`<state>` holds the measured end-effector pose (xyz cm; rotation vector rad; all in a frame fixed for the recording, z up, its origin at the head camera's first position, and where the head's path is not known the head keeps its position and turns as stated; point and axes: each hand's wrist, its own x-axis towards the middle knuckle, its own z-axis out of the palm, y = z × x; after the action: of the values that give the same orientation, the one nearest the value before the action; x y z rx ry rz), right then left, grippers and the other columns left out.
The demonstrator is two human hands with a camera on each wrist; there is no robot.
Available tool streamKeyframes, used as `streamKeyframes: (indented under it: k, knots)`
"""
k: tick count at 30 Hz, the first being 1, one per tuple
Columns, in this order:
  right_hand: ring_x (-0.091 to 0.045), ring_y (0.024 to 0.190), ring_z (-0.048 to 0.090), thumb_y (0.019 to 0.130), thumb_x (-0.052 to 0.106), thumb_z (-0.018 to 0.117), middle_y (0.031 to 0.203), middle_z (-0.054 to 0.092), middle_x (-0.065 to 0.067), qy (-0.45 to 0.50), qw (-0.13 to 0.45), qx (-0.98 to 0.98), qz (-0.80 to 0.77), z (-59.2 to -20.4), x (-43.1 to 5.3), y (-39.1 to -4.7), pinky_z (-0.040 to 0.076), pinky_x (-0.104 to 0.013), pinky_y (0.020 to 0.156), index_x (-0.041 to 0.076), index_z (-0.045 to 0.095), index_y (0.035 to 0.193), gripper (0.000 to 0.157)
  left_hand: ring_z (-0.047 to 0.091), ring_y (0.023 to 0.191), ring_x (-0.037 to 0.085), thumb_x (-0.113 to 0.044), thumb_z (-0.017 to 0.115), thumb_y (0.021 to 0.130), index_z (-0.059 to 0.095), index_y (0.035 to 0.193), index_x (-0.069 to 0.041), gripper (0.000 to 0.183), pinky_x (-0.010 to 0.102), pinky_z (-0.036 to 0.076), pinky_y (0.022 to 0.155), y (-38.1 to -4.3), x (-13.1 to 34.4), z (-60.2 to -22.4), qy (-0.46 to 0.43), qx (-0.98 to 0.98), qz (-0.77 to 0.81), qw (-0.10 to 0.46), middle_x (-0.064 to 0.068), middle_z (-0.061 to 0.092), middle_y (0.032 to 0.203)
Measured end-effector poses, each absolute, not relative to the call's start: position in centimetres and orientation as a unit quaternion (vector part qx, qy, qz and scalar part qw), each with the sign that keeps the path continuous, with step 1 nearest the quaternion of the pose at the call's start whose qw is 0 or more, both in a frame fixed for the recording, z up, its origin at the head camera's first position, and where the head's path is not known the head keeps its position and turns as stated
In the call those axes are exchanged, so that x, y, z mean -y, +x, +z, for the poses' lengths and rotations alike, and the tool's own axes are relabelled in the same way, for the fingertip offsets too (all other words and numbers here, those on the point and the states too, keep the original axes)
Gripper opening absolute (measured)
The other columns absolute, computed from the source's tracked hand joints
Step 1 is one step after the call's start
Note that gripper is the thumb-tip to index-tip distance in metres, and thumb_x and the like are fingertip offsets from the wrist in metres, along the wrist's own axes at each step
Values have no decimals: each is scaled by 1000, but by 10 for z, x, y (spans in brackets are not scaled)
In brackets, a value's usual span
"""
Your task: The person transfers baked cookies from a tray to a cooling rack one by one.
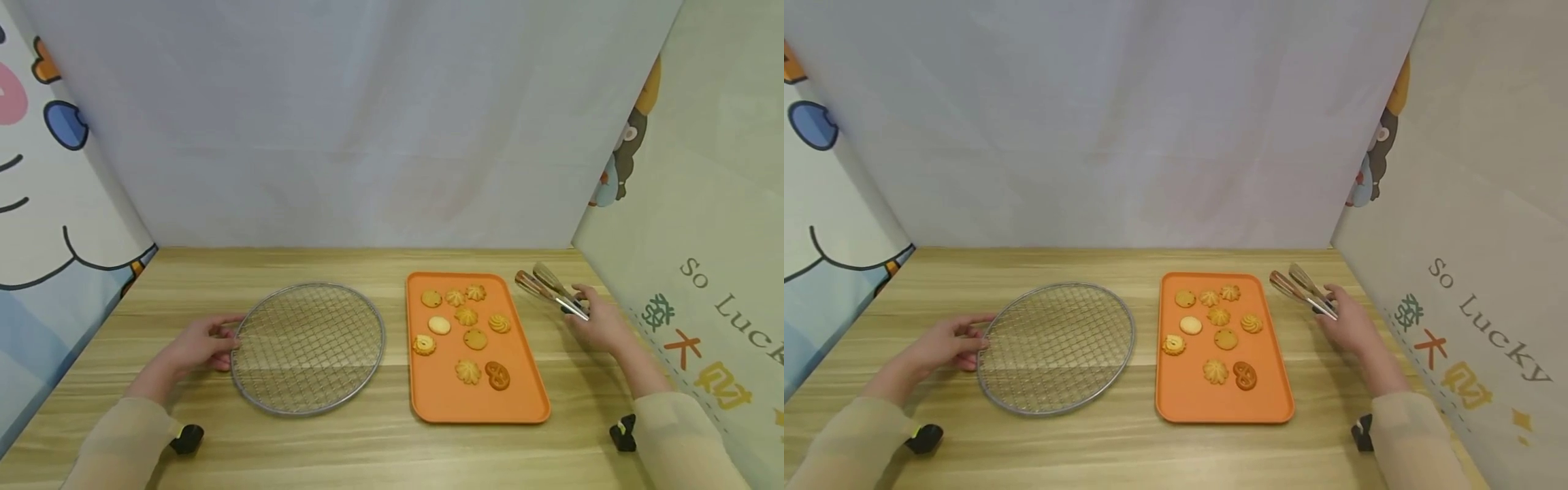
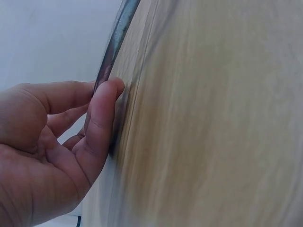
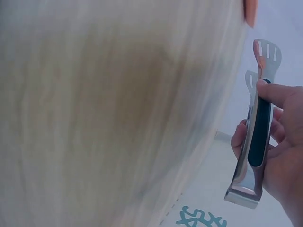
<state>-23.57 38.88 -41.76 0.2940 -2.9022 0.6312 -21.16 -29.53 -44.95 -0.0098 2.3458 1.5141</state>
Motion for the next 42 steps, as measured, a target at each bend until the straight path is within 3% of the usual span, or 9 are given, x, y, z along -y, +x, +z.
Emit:
streamKeyframes:
  k: [6, 11, 19, 25, 33, 42]
  knots:
    - [-25, 68, 52, 85, 9, 66, 116, 53, -32, 100, 80, 971, 201, -405, -385, -235, 40, -32, 55, -9, 37, 134, 60, 61, 61, 14, -1, 56, 92, 26, 146, 3, 61, 34, 58, 59, -211, 291, -449, -6, -829, 536, 163, 15, 49, 100]
    - [-24, 70, 52, 88, 17, 63, 119, 53, -29, 87, 60, 972, 208, -395, -381, -231, 40, -30, 53, -5, 40, 136, 58, 60, 60, 14, 1, 55, 91, 27, 145, 5, 61, 35, 58, 57, -210, 286, -449, -5, -833, 531, 154, 16, 49, 99]
    - [-16, 63, 48, 88, 23, 66, 90, 62, -17, 120, 98, 966, 208, -373, -369, -223, 39, -29, 50, -2, 54, 127, 47, 60, 61, 16, -3, 55, 91, 32, 142, 6, 57, 35, 57, 56, -211, 283, -449, -6, -857, 497, 136, 18, 53, 99]
    - [-21, 71, 56, 86, 24, 68, 92, 63, -16, 140, 124, 962, 197, -361, -358, -218, 43, -28, 53, -1, 59, 122, 44, 59, 63, 16, -3, 56, 91, 35, 141, 4, 55, 33, 56, 54, -212, 286, -452, -11, -858, 497, 131, 14, 53, 95]
    - [-11, 63, 47, 80, 21, 75, 90, 63, -8, 195, 162, 955, 154, -357, -341, -210, 38, -24, 52, 7, 62, 118, 43, 55, 63, 14, -5, 60, 89, 36, 140, 5, 57, 30, 52, 49, -210, 284, -445, 2, -863, 488, 131, 13, 51, 94]
    - [-16, 76, 58, 74, 17, 79, 98, 68, -6, 268, 187, 935, 136, -350, -317, -203, 49, -35, 62, 11, 65, 115, 44, 55, 66, 14, -4, 62, 88, 34, 142, 3, 62, 28, 54, 54, -207, 289, -445, 0, -851, 507, 139, 16, 49, 103]
